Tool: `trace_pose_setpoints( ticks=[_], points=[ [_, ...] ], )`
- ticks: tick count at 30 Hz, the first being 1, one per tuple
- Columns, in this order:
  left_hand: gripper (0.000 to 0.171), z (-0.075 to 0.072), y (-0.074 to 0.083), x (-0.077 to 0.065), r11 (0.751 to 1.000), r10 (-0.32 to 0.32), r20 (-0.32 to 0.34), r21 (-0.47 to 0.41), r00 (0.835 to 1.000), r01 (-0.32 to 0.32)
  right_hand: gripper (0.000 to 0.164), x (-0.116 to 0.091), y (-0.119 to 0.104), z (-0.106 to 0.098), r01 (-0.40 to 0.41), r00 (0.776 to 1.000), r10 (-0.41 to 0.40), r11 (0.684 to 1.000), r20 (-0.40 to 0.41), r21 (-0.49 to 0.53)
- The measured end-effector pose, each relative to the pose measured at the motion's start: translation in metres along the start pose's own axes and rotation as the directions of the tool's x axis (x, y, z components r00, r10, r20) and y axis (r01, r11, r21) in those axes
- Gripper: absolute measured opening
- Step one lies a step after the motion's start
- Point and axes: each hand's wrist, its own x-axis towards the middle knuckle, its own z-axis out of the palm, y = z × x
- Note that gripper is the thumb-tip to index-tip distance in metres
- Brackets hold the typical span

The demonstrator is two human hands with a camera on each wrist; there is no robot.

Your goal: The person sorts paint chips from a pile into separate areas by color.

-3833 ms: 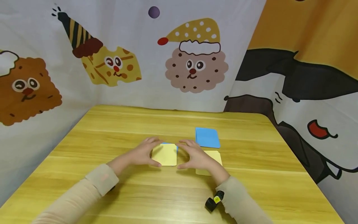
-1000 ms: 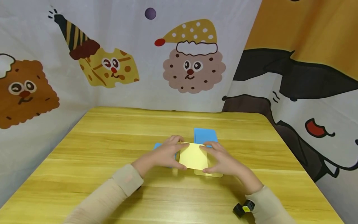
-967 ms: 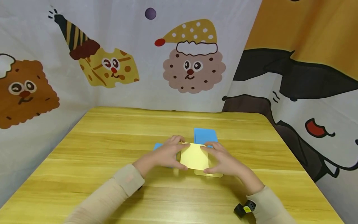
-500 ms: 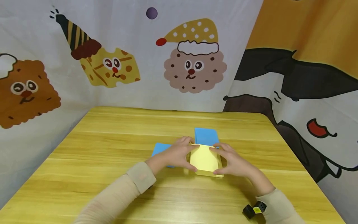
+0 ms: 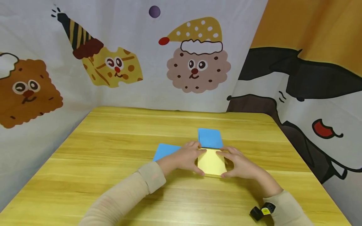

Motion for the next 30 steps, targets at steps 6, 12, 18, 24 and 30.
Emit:
trace_pose_setpoints(
  ticks=[6, 12, 18, 24, 30],
  points=[
    [0.103, 0.005, 0.003, 0.005, 1.000, 0.001, 0.027, 0.025, 1.000, -0.002, 0.088, -0.002, 0.004, 0.000, -0.015, 1.000, 0.014, 1.000, 0.025, 0.010],
    [0.104, 0.010, 0.004, 0.009, 0.999, -0.004, 0.056, 0.032, 0.998, 0.002, 0.088, -0.002, 0.010, 0.003, -0.010, 0.999, 0.010, 1.000, 0.034, -0.002],
    [0.104, 0.010, 0.004, 0.009, 1.000, -0.006, 0.077, 0.006, 0.997, 0.006, 0.089, -0.002, 0.014, 0.006, -0.008, 0.998, 0.007, 1.000, 0.062, 0.020],
    [0.105, 0.011, 0.001, 0.008, 1.000, 0.009, 0.074, -0.002, 0.997, -0.009, 0.092, -0.002, 0.014, 0.007, -0.014, 0.996, 0.011, 0.999, 0.089, 0.030],
    [0.106, 0.008, -0.003, 0.005, 0.998, 0.008, 0.069, -0.056, 0.998, -0.004, 0.094, -0.001, 0.014, 0.007, -0.016, 0.997, 0.012, 0.999, 0.078, 0.051]
  ],
)
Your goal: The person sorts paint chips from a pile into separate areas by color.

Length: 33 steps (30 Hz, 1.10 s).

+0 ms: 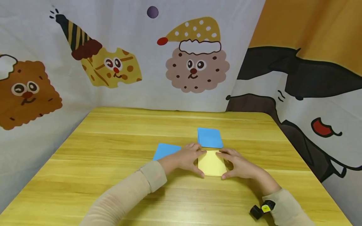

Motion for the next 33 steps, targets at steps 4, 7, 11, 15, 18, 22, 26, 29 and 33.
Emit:
trace_pose_setpoints(
  ticks=[4, 7, 11, 15, 18, 22, 26, 29, 33],
  points=[
    [0.104, -0.006, -0.002, -0.004, 0.999, 0.006, -0.034, -0.052, 0.999, -0.008, 0.088, -0.001, 0.000, -0.002, 0.013, 0.999, -0.012, 1.000, -0.051, 0.010],
    [0.103, -0.011, -0.003, -0.009, 0.997, 0.011, -0.060, -0.082, 0.998, -0.016, 0.084, -0.002, -0.002, -0.003, 0.015, 0.995, -0.015, 1.000, -0.100, -0.003],
    [0.101, -0.016, -0.010, -0.018, 0.992, 0.025, -0.101, -0.124, 0.995, -0.037, 0.081, 0.000, -0.012, -0.005, 0.022, 0.988, -0.028, 0.999, -0.153, -0.040],
    [0.102, -0.017, -0.022, -0.030, 0.983, 0.000, -0.130, -0.184, 0.991, -0.024, 0.080, 0.007, -0.025, -0.003, 0.039, 0.983, -0.051, 0.997, -0.178, -0.070],
    [0.103, -0.017, -0.032, -0.039, 0.979, -0.033, -0.143, -0.204, 0.989, 0.004, 0.080, 0.014, -0.034, 0.002, 0.041, 0.979, -0.056, 0.996, -0.195, -0.080],
    [0.106, -0.016, -0.047, -0.052, 0.981, -0.068, -0.150, -0.189, 0.986, 0.039, 0.081, 0.026, -0.046, 0.009, 0.064, 0.971, -0.085, 0.993, -0.225, -0.098],
    [0.107, -0.015, -0.057, -0.064, 0.979, -0.089, -0.153, -0.197, 0.984, 0.058, 0.083, 0.039, -0.056, 0.017, 0.102, 0.962, -0.131, 0.986, -0.240, -0.131],
    [0.107, -0.014, -0.063, -0.073, 0.977, -0.095, -0.154, -0.204, 0.984, 0.062, 0.085, 0.049, -0.065, 0.024, 0.111, 0.961, -0.142, 0.984, -0.235, -0.141],
    [0.108, -0.012, -0.072, -0.085, 0.972, -0.108, -0.142, -0.223, 0.984, 0.074, 0.087, 0.062, -0.075, 0.032, 0.105, 0.969, -0.130, 0.986, -0.211, -0.128]
  ],
)
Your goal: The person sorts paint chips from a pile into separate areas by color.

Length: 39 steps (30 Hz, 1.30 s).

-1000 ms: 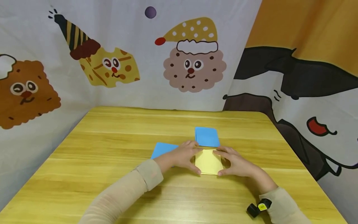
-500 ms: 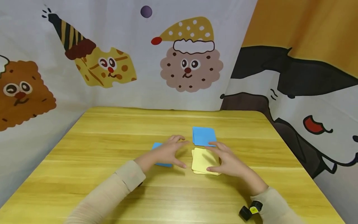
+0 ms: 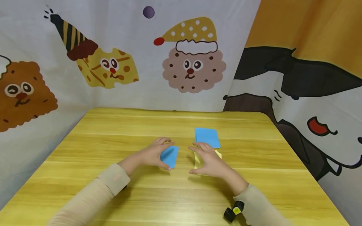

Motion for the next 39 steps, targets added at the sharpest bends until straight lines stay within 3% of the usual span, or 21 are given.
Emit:
trace_pose_setpoints(
  ticks=[16, 29, 39],
  points=[
    [0.110, -0.005, -0.041, -0.032, 1.000, -0.027, 0.036, 0.001, 0.999, 0.027, 0.095, 0.038, -0.016, 0.032, -0.091, 0.986, 0.089, 0.996, 0.142, 0.006],
    [0.106, -0.005, -0.046, -0.030, 1.000, -0.024, 0.040, 0.021, 0.999, 0.023, 0.095, 0.051, -0.017, 0.048, -0.105, 0.976, 0.113, 0.993, 0.186, -0.054],
    [0.098, -0.008, -0.043, -0.030, 1.000, -0.001, 0.048, 0.016, 0.999, 0.001, 0.090, 0.053, -0.016, 0.051, -0.107, 0.976, 0.114, 0.993, 0.185, -0.043]
  ],
)
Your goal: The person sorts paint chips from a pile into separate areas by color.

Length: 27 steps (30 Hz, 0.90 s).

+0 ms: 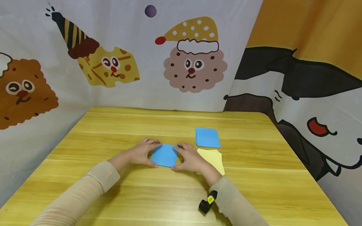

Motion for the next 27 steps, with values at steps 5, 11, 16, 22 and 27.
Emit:
trace_pose_setpoints(
  ticks=[5, 11, 16, 22, 27],
  points=[
    [0.099, 0.000, 0.001, 0.000, 1.000, -0.017, -0.002, 0.016, 1.000, 0.017, 0.088, 0.001, -0.001, 0.000, 0.005, 1.000, -0.005, 1.000, 0.008, 0.019],
    [0.101, 0.000, 0.005, -0.001, 1.000, -0.016, -0.018, 0.017, 1.000, 0.017, 0.091, 0.000, 0.000, -0.002, 0.007, 1.000, -0.008, 0.999, 0.027, 0.042],
    [0.101, -0.002, 0.010, 0.003, 1.000, 0.004, -0.062, 0.019, 0.998, -0.003, 0.092, -0.003, 0.003, -0.009, 0.022, 1.000, -0.024, 0.997, 0.019, 0.069],
    [0.100, -0.004, 0.017, 0.011, 1.000, -0.003, -0.085, 0.009, 0.996, 0.004, 0.092, -0.007, 0.009, -0.021, 0.033, 0.999, -0.034, 0.993, 0.007, 0.116],
    [0.100, -0.006, 0.023, 0.023, 1.000, 0.000, -0.099, -0.007, 0.995, -0.001, 0.092, -0.011, 0.019, -0.030, 0.028, 1.000, -0.029, 0.995, 0.010, 0.097]
  ],
)
